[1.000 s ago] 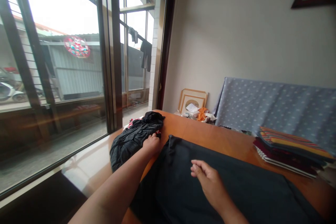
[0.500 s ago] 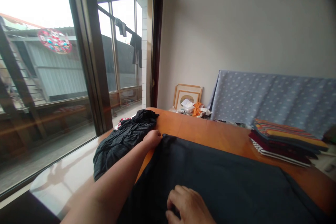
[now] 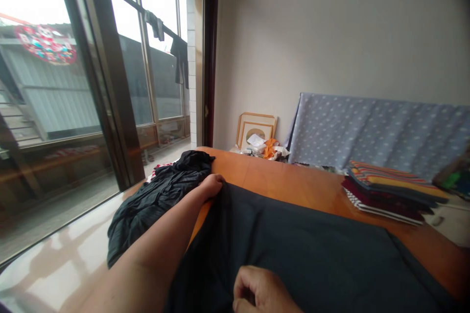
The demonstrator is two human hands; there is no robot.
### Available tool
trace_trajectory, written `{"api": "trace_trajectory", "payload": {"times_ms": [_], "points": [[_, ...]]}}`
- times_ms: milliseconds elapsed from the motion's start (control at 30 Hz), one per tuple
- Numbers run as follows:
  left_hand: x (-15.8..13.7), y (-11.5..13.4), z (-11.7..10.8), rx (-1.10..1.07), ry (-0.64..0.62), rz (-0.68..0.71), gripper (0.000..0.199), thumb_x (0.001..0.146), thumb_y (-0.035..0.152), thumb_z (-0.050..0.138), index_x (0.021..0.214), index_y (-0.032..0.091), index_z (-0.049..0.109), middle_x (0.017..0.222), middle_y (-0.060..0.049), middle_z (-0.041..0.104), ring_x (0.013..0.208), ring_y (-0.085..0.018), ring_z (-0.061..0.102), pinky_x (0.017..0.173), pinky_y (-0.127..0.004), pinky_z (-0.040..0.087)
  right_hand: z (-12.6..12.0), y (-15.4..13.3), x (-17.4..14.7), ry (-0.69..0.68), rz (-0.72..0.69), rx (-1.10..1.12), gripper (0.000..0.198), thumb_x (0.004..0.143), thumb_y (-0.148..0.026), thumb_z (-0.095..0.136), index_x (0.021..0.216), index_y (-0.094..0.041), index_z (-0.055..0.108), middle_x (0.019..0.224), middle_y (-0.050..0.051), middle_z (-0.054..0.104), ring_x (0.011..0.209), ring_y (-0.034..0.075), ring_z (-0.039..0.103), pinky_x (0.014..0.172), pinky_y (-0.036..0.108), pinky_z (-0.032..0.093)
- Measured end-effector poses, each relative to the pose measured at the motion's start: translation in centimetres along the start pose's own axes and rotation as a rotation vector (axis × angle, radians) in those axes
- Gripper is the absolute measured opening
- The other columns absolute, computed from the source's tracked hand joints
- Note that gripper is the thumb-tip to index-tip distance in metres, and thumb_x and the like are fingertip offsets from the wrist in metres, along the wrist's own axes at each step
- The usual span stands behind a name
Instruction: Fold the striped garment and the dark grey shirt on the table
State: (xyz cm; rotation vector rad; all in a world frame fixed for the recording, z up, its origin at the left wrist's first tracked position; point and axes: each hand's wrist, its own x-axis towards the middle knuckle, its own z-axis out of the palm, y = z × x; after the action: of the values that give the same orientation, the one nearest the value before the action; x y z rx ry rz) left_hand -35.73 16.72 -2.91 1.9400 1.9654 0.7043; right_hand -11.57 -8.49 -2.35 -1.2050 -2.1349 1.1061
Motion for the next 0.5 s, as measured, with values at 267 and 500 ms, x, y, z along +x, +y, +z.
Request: {"api": "trace_trajectory", "payload": {"times_ms": [267, 500], "points": [[1.0, -0.1, 0.0, -0.072, 0.019, -0.123, 0.028, 0.073, 0.023, 0.067, 0.101, 0.021, 0.073, 0.099, -0.007, 0.074, 0.089, -0.022, 0.068, 0.073, -0.026, 0.05, -0.1, 0.4, 0.2, -0.121, -0.011, -0.191, 0.034, 0.071, -0.026, 0.071, 0.105, -0.031, 0.076, 0.083, -0.003, 0.07, 0.072, 0.014, 0.062, 0.086, 0.03, 0.043], [0.8, 1.0, -0.5, -0.154, -0.052, -0.177, 0.024, 0.083, 0.03, 0.058, 0.099, 0.014, 0.066, 0.079, -0.006, 0.071, 0.065, -0.017, 0.065, 0.056, -0.023, 0.047, -0.2, 0.5, 0.2, -0.189, -0.065, -0.303, 0.036, 0.081, -0.055, 0.069, 0.114, -0.042, 0.074, 0.096, 0.0, 0.071, 0.086, 0.02, 0.065, 0.095, 0.037, 0.044]]}}
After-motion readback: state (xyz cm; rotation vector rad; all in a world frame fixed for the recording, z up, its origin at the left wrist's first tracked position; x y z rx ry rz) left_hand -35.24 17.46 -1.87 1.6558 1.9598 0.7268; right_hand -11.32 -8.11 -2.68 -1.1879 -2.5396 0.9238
